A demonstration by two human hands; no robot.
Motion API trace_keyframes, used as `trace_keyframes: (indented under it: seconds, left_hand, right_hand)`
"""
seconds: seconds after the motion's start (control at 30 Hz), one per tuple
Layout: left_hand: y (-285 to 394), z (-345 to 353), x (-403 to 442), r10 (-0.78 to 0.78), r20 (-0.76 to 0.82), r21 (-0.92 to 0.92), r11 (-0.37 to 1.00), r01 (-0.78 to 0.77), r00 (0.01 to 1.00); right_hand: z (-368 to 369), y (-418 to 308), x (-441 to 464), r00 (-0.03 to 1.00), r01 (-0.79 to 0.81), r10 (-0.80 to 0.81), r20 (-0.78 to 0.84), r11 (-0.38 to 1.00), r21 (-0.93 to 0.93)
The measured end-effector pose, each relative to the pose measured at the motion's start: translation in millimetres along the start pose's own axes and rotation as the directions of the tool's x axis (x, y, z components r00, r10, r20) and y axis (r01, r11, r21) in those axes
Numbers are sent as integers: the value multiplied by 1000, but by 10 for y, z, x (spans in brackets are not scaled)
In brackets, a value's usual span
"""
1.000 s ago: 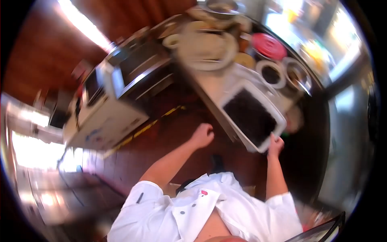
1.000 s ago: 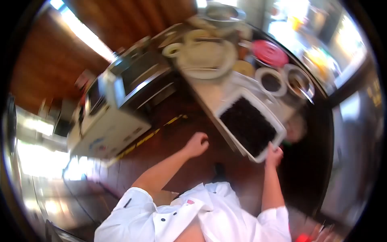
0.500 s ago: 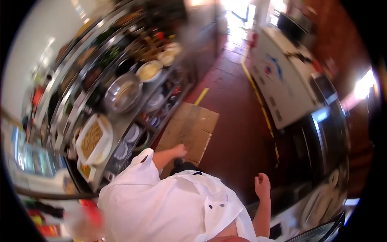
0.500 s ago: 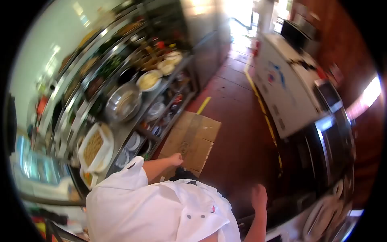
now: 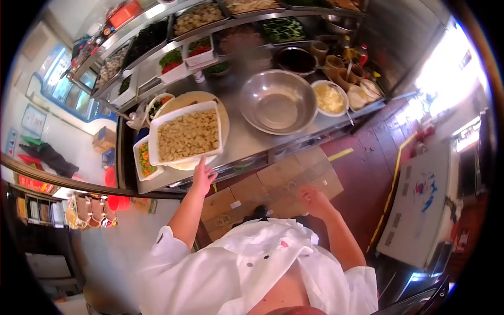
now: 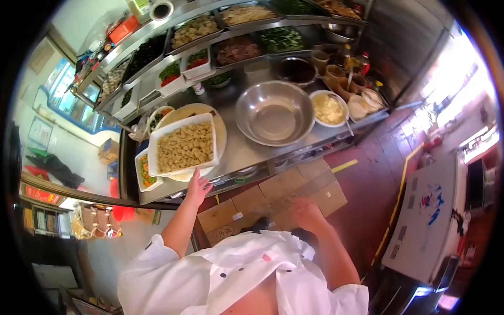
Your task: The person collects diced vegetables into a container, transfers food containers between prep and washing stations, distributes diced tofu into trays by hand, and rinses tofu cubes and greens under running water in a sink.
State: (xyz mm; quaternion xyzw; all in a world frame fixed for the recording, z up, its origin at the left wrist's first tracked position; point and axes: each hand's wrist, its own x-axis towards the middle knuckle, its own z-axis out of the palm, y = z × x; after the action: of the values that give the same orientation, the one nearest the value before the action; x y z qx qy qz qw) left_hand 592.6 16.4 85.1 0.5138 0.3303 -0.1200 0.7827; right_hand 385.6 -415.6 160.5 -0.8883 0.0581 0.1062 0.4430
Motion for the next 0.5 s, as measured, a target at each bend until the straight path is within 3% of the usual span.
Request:
trace_keyframes:
  seconds: [0.13, 0.27, 0.37, 0.47, 0.5]
  left_hand:
    - [161, 141, 572, 26, -236, -115, 992, -55, 972]
    - [50, 252, 719, 134, -418, -120, 972, -201, 899]
    - [-29, 149, 518, 176, -342, -120, 966, -229, 923]
    - [-50, 117, 73, 203, -198, -112, 967, -228, 959]
    - [-18, 212, -153, 187, -281, -39, 978, -206, 941]
  right_hand:
    - [-12, -319, 761, 966, 34, -52, 255, 997, 76]
    - [-200, -283, 1633, 931, 128, -144, 335, 989, 69]
    - [-291, -49, 2401, 926, 156, -194, 323, 978, 139]
    - [-650, -531, 2915, 914, 173, -189, 359, 982, 76]
    - [-688, -671, 3109, 896, 212, -239, 375, 971, 112]
